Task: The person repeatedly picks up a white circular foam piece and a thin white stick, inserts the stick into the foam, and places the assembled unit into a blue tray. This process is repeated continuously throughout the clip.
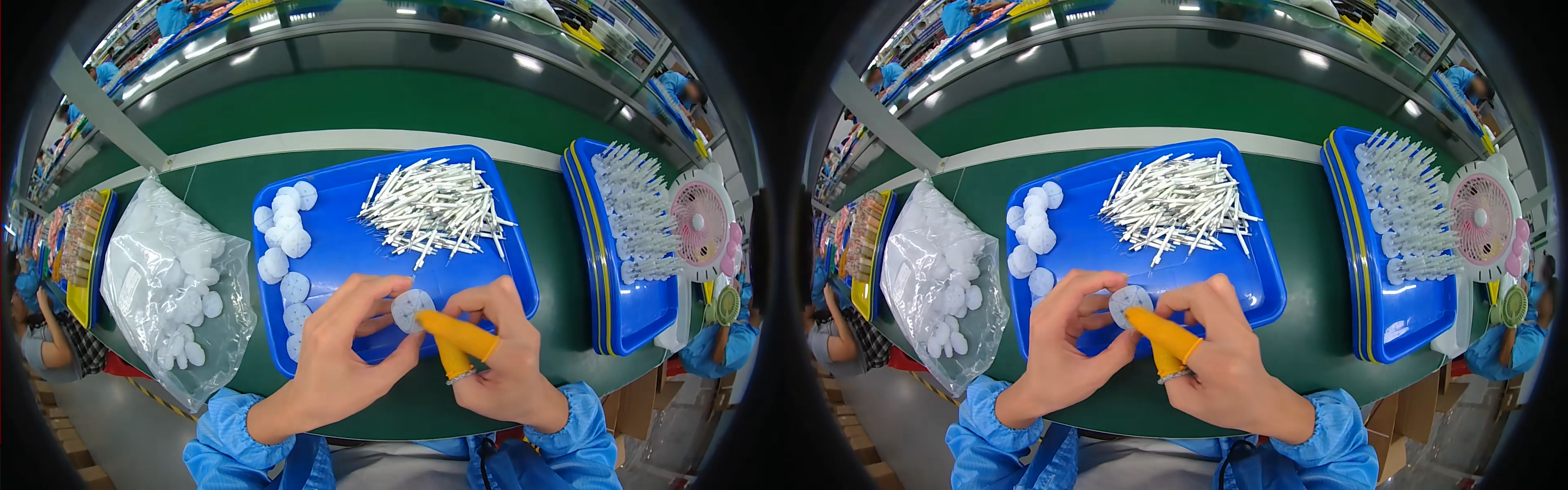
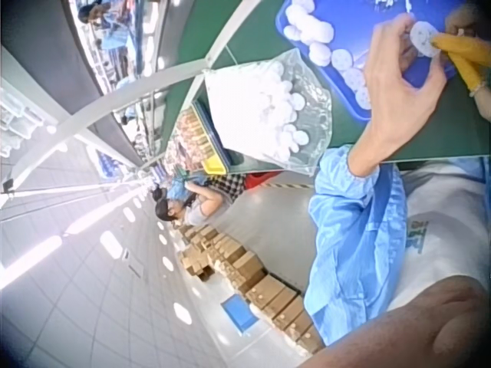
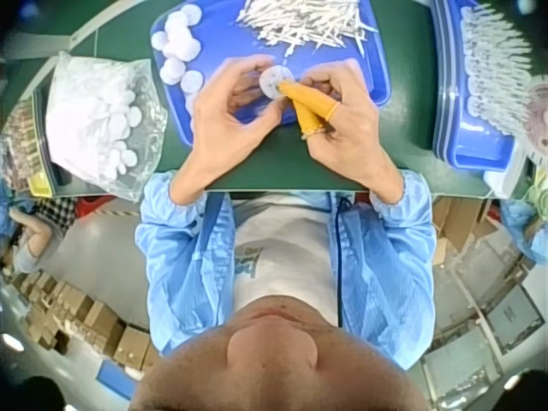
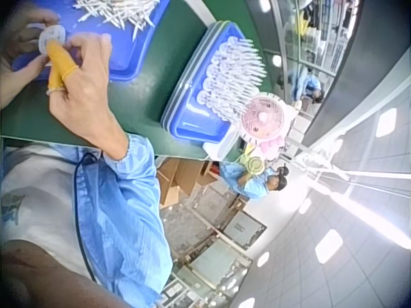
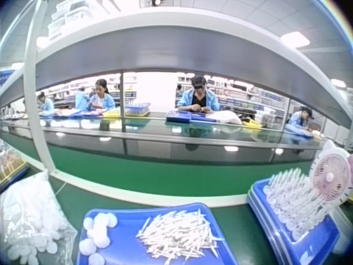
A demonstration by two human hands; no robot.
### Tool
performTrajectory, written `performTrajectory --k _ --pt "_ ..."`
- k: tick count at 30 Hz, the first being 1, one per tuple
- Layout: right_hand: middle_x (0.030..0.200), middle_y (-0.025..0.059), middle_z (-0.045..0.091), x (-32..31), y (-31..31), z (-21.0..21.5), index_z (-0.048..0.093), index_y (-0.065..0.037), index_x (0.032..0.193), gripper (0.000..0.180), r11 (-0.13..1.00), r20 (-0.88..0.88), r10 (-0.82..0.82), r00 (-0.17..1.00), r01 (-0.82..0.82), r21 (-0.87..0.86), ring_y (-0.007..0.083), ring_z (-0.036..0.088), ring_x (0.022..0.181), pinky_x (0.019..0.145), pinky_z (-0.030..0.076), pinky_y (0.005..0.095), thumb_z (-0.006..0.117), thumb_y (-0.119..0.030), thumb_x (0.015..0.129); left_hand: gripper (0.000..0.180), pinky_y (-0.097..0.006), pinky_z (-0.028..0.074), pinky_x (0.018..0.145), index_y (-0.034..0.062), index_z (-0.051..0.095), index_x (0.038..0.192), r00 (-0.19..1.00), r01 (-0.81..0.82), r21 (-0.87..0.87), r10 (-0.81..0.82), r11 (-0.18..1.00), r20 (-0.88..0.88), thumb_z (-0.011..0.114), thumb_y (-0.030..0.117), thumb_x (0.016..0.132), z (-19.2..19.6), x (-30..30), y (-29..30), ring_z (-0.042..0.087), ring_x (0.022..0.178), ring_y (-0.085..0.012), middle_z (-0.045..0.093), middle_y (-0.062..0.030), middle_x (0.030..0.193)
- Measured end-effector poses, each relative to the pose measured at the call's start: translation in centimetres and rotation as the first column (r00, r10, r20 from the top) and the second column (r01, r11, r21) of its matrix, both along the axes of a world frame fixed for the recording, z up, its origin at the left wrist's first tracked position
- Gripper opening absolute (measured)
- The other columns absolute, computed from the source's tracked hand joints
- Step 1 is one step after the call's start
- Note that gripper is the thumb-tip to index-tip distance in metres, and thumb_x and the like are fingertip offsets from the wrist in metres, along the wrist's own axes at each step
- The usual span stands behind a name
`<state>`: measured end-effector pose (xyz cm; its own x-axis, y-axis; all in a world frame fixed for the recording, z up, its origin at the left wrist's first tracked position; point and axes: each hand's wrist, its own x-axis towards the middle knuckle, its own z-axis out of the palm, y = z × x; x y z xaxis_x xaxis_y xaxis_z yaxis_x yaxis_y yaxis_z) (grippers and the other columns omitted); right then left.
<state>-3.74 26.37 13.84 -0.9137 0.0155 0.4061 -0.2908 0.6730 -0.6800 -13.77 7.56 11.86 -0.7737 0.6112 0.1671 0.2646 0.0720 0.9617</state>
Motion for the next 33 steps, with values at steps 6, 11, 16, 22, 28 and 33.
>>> performTrajectory --k 6,11,16,22,28,33 --pt "0.109 0.0118 0.065 -0.12 0.15 -0.36 0.081 0.003 0.103 0.051 1.0 -0.058 0.024 0.998 -0.023 0.008 0.0294 0.054 0.089 0.071 0.048 0.0369 0.069 0.004 0.053 0.051 -0.038 0.066 0.093 0.0003 0.065 0.134 0.999 0.022 0.04 -0.023 0.999 0.042 0.081 -0.004 0.085 -0.01 -0.07 0.04 0.076 0.112 -0.0281 0.067 -0.014 0.122" --pt "0.11 0.0122 0.066 0.1 0.22 -0.35 0.08 0.005 0.101 0.051 1.0 -0.063 -0.013 0.998 0.014 0.025 0.0296 0.054 0.089 0.07 0.048 0.0369 0.069 0.004 0.051 0.051 -0.038 0.066 0.095 -0.0003 0.064 0.134 0.995 0.021 0.054 -0.027 0.998 0.099 0.08 -0.005 0.085 0.18 -0.14 -0.07 0.076 0.114 -0.0279 0.067 -0.0135 0.122" --pt "0.111 0.0122 0.066 0.07 0.49 -0.4 0.08 0.005 0.103 0.052 0.999 -0.075 -0.015 0.997 0.018 0.045 0.029 0.052 0.088 0.068 0.046 0.0371 0.069 0.004 0.052 0.051 -0.038 0.065 0.096 -0.0003 0.064 0.134 0.997 0.023 0.063 -0.027 0.998 0.068 0.08 -0.005 0.086 0.02 -0.13 0.0 0.076 0.114 -0.0282 0.067 -0.0138 0.123" --pt "0.116 0.0108 0.064 -0.29 0.57 -0.51 0.079 0.004 0.11 0.056 0.999 -0.045 -0.025 0.999 0.027 0.043 0.0279 0.05 0.086 0.066 0.045 0.0364 0.069 0.005 0.055 0.052 -0.04 0.064 0.098 0.0 0.064 0.134 0.998 0.055 0.025 -0.055 0.998 0.013 0.081 -0.004 0.085 0.31 0.02 -0.04 0.076 0.114 -0.0301 0.069 -0.0145 0.122" --pt "0.115 0.0115 0.065 -0.25 0.57 -0.28 0.08 0.004 0.11 0.057 0.998 -0.041 -0.022 0.999 0.024 0.052 0.0286 0.052 0.089 0.067 0.047 0.0355 0.069 0.005 0.055 0.053 -0.039 0.065 0.095 0.0012 0.065 0.135 0.999 0.052 0.006 -0.052 0.999 0.006 0.082 -0.002 0.084 0.35 -0.03 -0.1 0.076 0.112 -0.0296 0.07 -0.0144 0.12" --pt "0.113 0.0137 0.066 0.32 0.67 -0.37 0.08 0.005 0.108 0.056 0.998 -0.043 -0.022 0.999 0.025 0.062 0.0305 0.054 0.091 0.069 0.049 0.0358 0.069 0.005 0.054 0.054 -0.039 0.064 0.094 0.0017 0.065 0.134 1.0 0.024 0.016 -0.024 1.0 0.014 0.083 -0.002 0.084 0.18 0.03 -0.02 0.077 0.11 -0.0287 0.07 -0.0142 0.119"
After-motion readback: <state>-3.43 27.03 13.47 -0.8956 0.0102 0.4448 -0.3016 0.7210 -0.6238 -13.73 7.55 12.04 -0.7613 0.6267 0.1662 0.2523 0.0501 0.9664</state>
